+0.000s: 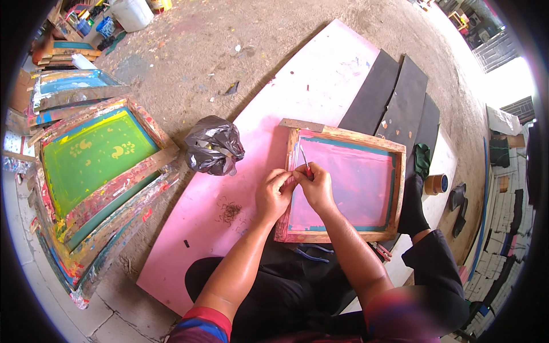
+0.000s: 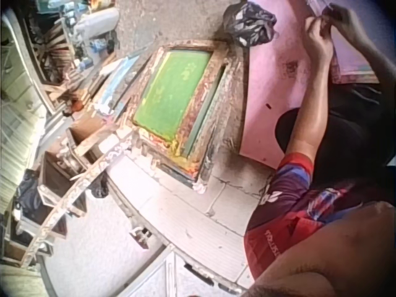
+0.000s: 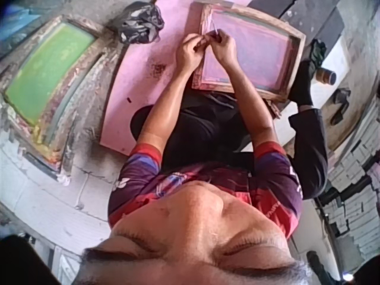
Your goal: The person sits on the floor and uses pliers and a screwdriver to remove staples and fasteners from a wooden screen printing frame. They then insert new fasteners into the frame's edge and secure them, working methodically along the perimeter.
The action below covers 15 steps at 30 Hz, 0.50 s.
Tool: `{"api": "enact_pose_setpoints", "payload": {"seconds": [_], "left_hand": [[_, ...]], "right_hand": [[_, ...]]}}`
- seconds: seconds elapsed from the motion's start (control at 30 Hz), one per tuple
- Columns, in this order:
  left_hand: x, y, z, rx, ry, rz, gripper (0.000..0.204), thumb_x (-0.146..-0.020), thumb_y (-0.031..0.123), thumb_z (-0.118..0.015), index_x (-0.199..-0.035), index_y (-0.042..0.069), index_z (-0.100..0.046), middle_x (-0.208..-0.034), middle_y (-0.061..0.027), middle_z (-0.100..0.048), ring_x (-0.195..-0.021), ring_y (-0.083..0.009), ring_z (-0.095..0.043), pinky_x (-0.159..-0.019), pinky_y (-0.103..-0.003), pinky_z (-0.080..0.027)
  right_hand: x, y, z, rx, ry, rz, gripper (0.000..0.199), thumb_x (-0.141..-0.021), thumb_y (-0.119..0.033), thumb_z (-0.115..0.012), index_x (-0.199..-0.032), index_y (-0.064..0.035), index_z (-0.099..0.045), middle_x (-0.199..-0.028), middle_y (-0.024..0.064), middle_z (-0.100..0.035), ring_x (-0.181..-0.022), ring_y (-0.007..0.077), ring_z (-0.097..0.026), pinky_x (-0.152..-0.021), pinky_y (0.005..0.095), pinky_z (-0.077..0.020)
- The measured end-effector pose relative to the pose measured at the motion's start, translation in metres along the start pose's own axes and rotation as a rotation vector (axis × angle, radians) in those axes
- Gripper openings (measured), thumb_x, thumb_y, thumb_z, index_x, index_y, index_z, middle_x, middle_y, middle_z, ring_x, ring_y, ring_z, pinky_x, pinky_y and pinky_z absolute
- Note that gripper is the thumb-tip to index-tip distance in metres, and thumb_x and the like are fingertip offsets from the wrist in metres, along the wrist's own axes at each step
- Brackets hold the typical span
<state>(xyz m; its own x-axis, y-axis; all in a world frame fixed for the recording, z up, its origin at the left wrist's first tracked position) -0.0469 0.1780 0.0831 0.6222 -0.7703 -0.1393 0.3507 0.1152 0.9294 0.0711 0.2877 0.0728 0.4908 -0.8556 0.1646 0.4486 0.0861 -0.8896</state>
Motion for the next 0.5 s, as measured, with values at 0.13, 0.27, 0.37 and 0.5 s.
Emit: {"api": "enact_pose_setpoints", "payload": {"seconds": [0.13, 0.27, 0.37, 0.5], "left_hand": [[-0.003, -0.001, 0.003, 0.028, -0.009, -0.115, 0.017, -0.089, 0.003, -0.084, -0.105, 0.001, -0.079, -0.094, -0.0101, -0.076, -0.083, -0.0240, -0.074, -0.070, -0.035, -0.057], [-0.005, -0.001, 0.011, 0.069, -0.020, -0.090, 0.009, -0.091, 0.001, -0.082, -0.098, -0.001, -0.079, -0.090, -0.0111, -0.076, -0.080, -0.0229, -0.074, -0.072, -0.034, -0.057], [-0.011, -0.005, 0.025, 0.093, 0.011, 0.031, 0.009, -0.093, 0.004, -0.081, -0.100, -0.001, -0.082, -0.092, -0.0128, -0.079, -0.084, -0.0216, -0.076, -0.076, -0.034, -0.059], [-0.012, -0.011, 0.053, -0.059, -0.016, 0.177, 0.016, -0.091, 0.009, -0.084, -0.103, -0.002, -0.083, -0.095, -0.0171, -0.082, -0.083, -0.0220, -0.079, -0.078, -0.033, -0.059]], "right_hand": [[0.000, 0.004, -0.003, -0.183, -0.001, -0.030, 0.016, -0.098, -0.011, -0.080, -0.106, -0.0025, -0.068, -0.081, -0.0008, -0.067, -0.067, 0.0067, -0.056, -0.060, 0.0257, -0.0467], [0.010, -0.007, -0.001, -0.248, -0.046, -0.121, 0.018, -0.099, -0.014, -0.079, -0.109, -0.0036, -0.067, -0.080, -0.0016, -0.065, -0.066, 0.0050, -0.053, -0.057, 0.0249, -0.0444], [0.023, -0.006, 0.007, -0.157, -0.025, -0.105, 0.019, -0.100, -0.017, -0.078, -0.109, -0.0036, -0.068, -0.079, -0.0014, -0.064, -0.065, 0.0054, -0.053, -0.057, 0.0254, -0.0445], [0.055, 0.002, 0.015, -0.034, -0.015, -0.161, 0.033, -0.097, -0.028, -0.080, -0.109, 0.0017, -0.071, -0.089, 0.0131, -0.074, -0.083, 0.0219, -0.071, -0.077, 0.0375, -0.0555]]}}
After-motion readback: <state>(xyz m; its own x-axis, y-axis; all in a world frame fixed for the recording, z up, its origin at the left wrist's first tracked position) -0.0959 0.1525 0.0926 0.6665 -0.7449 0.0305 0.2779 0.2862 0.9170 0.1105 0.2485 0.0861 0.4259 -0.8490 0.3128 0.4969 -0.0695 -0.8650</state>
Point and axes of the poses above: each hand's wrist, its own x-axis away from the middle knuckle, its own z-axis out of the back of the hand, y = z × x, the point moved 7 cm from there along -x, towards the middle knuckle
